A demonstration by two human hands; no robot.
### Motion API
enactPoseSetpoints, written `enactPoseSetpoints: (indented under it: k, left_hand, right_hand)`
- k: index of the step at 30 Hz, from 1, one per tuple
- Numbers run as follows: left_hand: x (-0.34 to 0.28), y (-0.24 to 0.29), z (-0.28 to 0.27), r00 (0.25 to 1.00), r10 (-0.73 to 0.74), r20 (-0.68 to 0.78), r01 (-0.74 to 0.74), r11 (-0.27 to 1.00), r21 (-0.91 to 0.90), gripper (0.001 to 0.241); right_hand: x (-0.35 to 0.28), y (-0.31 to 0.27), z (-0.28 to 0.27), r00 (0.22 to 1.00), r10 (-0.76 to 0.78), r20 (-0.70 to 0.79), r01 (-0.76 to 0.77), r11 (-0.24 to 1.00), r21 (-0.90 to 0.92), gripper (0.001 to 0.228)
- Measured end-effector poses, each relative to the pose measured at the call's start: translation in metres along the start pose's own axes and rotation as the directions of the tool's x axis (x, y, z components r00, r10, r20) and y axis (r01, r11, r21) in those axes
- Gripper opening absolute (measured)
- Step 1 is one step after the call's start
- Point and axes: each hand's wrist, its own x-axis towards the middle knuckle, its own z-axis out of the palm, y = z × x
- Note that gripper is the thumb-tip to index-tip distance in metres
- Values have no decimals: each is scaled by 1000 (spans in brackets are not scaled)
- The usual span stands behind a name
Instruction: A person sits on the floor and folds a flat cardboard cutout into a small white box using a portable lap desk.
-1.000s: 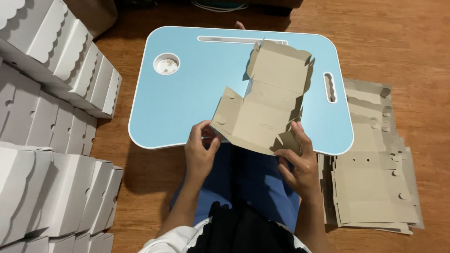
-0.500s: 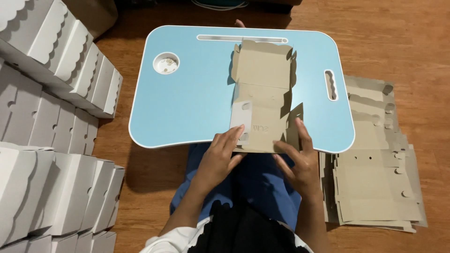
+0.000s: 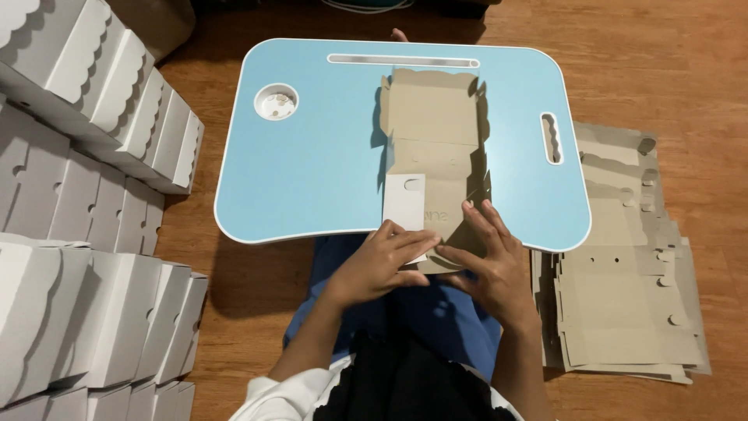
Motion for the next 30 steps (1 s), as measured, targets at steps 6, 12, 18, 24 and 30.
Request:
enactPoseSetpoints:
  k: [6, 12, 18, 24, 30]
  left_hand:
    - [24, -35, -39, 968, 176, 176, -71, 872, -485, 74]
    - [44, -17, -60, 942, -34, 333, 114, 968, -222, 47]
    - [49, -17, -73, 903, 49, 427, -17, 997, -80, 75]
    - [36, -36, -82, 959, 137, 249, -81, 972, -220, 55]
    - [4, -42, -65, 988, 7, -154, -36, 983, -182, 41]
  right_hand:
    - [2, 2, -5, 999, -25, -39, 30, 990, 136, 14]
    - [2, 4, -8, 998, 59, -23, -51, 966, 253, 9]
    - [0, 11, -9, 999, 45, -15, -37, 942, 335, 11]
    - [-2, 15, -8, 997, 54, -49, -31, 919, 393, 11]
    - [-1, 11, -9, 990, 116, -76, -75, 908, 412, 9]
